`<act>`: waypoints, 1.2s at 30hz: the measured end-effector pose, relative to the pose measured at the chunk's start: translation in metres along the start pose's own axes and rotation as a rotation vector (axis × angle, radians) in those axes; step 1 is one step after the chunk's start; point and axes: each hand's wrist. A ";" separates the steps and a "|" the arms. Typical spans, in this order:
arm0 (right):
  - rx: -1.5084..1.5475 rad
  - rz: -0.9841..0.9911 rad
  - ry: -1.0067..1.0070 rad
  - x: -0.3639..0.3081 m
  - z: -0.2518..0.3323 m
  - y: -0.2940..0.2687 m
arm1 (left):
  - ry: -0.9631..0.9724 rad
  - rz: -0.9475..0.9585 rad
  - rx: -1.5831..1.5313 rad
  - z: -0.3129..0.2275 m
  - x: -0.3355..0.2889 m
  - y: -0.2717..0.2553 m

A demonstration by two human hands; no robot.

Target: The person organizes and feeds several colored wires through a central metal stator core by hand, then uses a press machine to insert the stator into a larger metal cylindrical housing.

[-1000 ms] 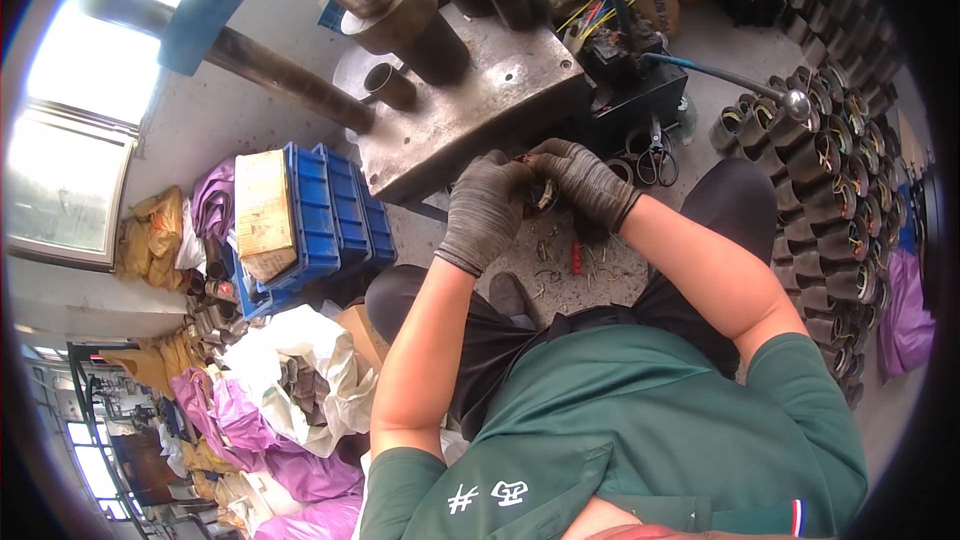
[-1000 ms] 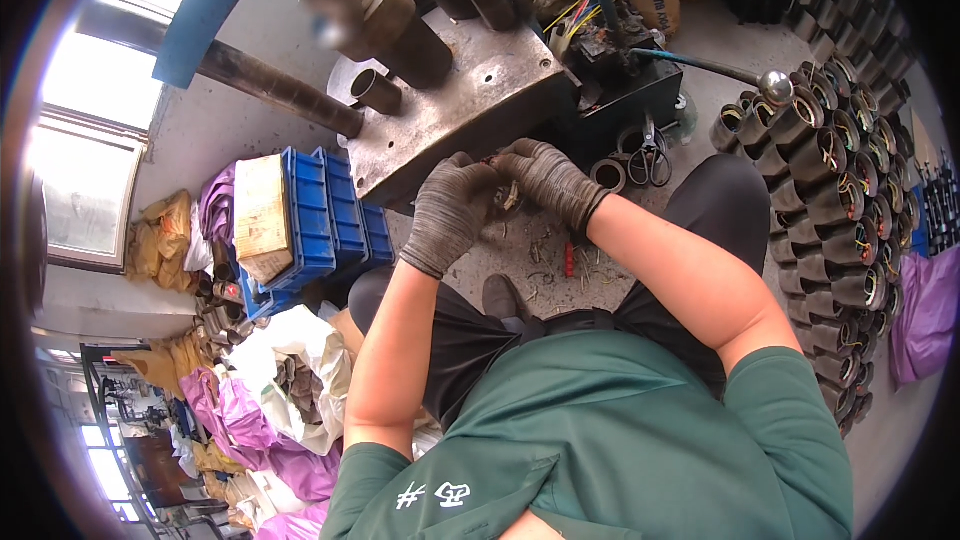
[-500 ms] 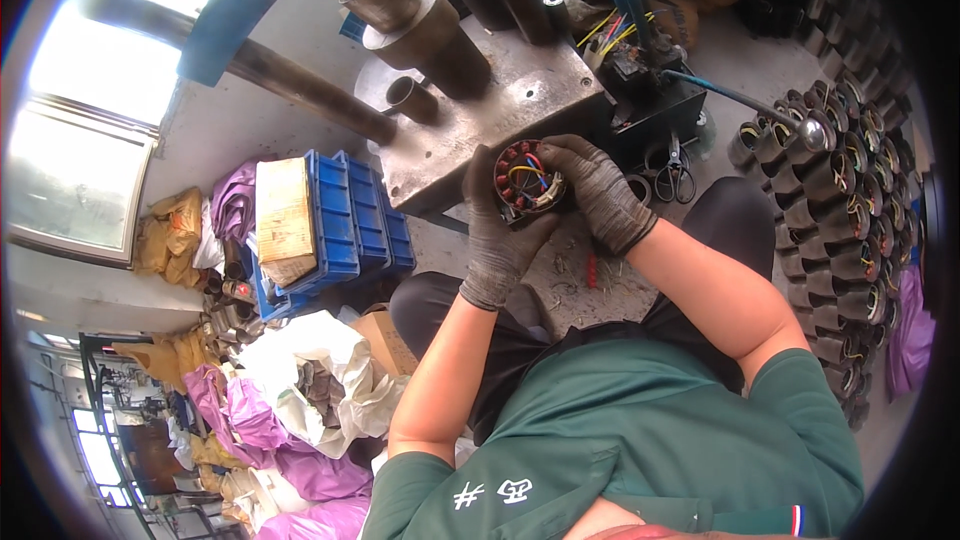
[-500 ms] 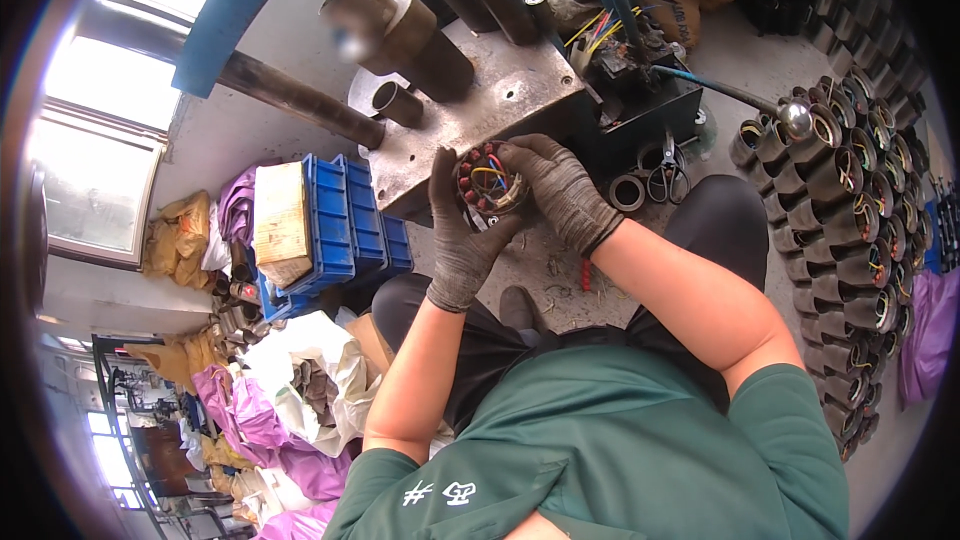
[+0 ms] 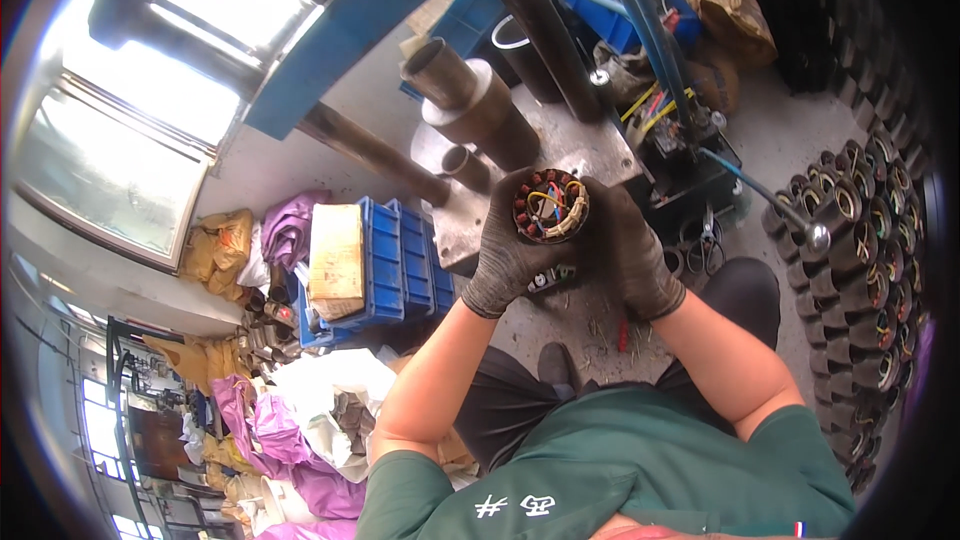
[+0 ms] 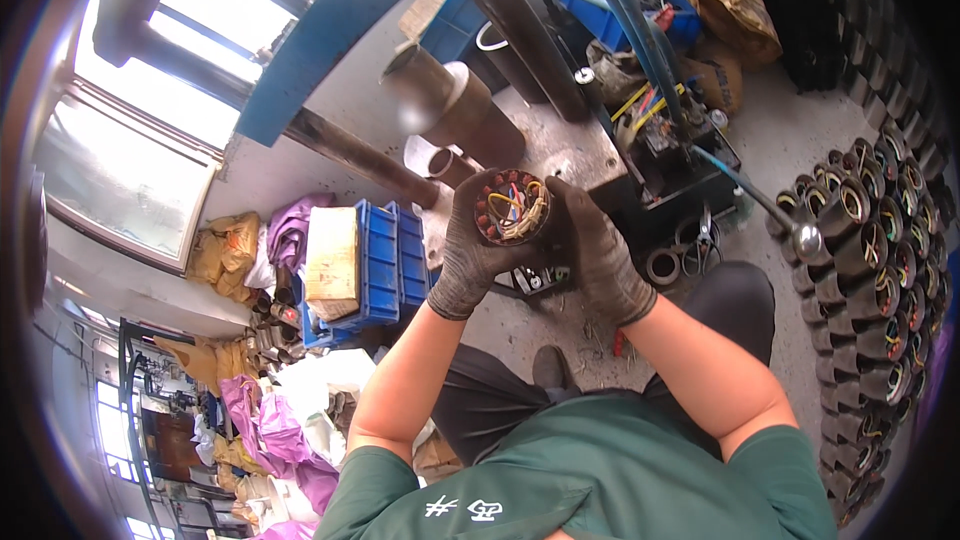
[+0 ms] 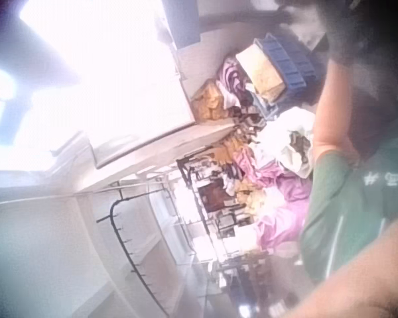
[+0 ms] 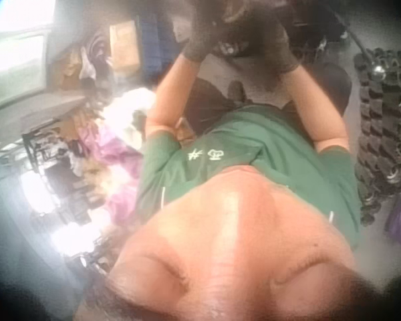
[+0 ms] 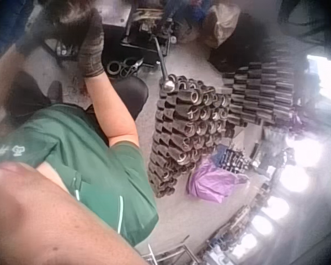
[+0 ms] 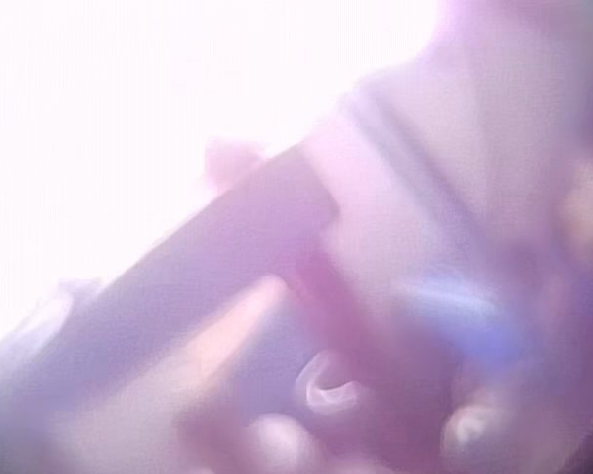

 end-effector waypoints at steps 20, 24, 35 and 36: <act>-0.686 0.350 0.257 -0.007 -0.033 -0.007 | 0.251 -0.423 0.076 -0.066 0.229 -0.134; -0.704 0.323 0.282 -0.008 -0.028 -0.007 | 0.176 -0.404 0.017 -0.055 0.224 -0.134; -0.794 0.351 0.212 -0.014 -0.050 -0.019 | 0.148 -0.189 0.050 -0.057 0.218 -0.148; -0.824 0.339 0.217 -0.016 -0.050 -0.017 | 0.149 -0.191 0.050 -0.058 0.218 -0.152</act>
Point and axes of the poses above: each hand's wrist, its own x-axis towards the middle knuckle, its own y-axis out of the palm, z = x × y, and after that the axes turned 10 degrees about -x, right-handed
